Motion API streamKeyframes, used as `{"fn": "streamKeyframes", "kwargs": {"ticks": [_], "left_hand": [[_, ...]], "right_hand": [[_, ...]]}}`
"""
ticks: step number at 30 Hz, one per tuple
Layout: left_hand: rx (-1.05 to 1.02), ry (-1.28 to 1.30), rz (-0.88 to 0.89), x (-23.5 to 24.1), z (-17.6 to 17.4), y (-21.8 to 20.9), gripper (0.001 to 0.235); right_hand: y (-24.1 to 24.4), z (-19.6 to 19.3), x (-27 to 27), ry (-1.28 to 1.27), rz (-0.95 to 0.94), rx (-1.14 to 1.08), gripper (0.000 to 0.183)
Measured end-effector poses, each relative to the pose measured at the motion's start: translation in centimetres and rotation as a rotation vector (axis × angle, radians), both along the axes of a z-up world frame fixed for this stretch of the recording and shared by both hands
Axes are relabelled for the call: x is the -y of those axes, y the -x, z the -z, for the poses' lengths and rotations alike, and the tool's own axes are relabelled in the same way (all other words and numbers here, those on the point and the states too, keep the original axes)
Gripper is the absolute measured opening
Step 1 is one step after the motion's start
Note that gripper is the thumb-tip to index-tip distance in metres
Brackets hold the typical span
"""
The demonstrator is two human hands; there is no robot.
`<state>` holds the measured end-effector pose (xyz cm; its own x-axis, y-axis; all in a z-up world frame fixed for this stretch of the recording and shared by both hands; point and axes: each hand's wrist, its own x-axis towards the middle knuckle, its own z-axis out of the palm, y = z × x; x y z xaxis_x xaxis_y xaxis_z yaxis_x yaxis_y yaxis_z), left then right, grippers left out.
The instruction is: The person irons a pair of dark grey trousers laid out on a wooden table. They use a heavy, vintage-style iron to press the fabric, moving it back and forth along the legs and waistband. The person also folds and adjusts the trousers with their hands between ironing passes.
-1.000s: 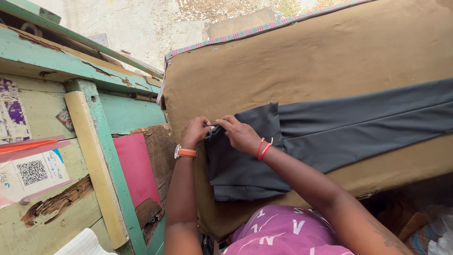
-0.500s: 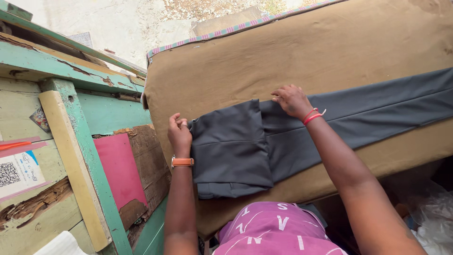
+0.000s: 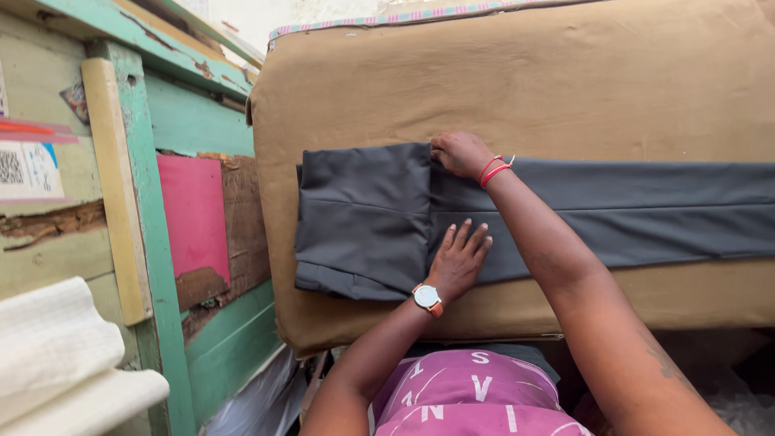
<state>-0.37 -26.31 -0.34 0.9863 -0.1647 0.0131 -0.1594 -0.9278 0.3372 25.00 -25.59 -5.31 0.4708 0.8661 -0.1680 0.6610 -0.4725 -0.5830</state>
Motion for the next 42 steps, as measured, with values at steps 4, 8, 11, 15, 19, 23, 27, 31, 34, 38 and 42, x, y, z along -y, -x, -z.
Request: {"fn": "streamKeyframes", "kwargs": {"ticks": [4,8,11,15,19,23,27,31,34,38,42], "left_hand": [[-0.186,-0.022,-0.129,1.6,2.5,-0.3,0.073],[-0.205,-0.056,-0.195,2.0,2.5,0.0,0.087],[-0.309,-0.040,-0.223,1.8,1.9,-0.2,0.090],[-0.321,-0.029,-0.211,1.5,1.5,-0.7,0.090],[-0.342,-0.034,-0.211,1.6,1.2,-1.0,0.090],[-0.281,0.005,-0.241,1.4,0.9,-0.9,0.093],[-0.183,0.107,-0.318,1.5,0.5,-1.5,0.091],[-0.215,-0.018,-0.299,1.2,1.3,-5.8,0.082],[-0.074,-0.076,-0.388,-0.5,2.8,-10.7,0.079],[-0.098,-0.126,-0.453,-2.5,4.4,-14.7,0.076],[-0.141,-0.190,-0.418,-1.9,4.6,-14.9,0.074]], "right_hand": [[-0.8,0.0,0.1,-0.039,-0.074,0.196,0.014],[-2.5,1.0,0.2,-0.012,-0.186,0.305,0.011],[-3.4,1.1,0.3,-0.021,-0.240,0.319,0.011],[-3.1,0.2,0.1,-0.016,-0.186,0.310,0.017],[-3.3,-0.4,0.0,-0.069,-0.168,0.251,0.013],[-3.2,0.4,1.7,0.062,-0.068,0.194,0.031],[-6.0,0.0,10.4,0.161,0.049,0.092,0.037],[-7.3,-2.0,20.0,0.194,0.076,0.145,0.031],[-7.0,-2.8,25.3,0.111,0.158,0.280,0.026],[-8.4,-1.9,32.9,0.196,0.283,0.425,0.024],[-11.8,-1.7,46.0,0.218,0.546,0.608,0.016]]}}
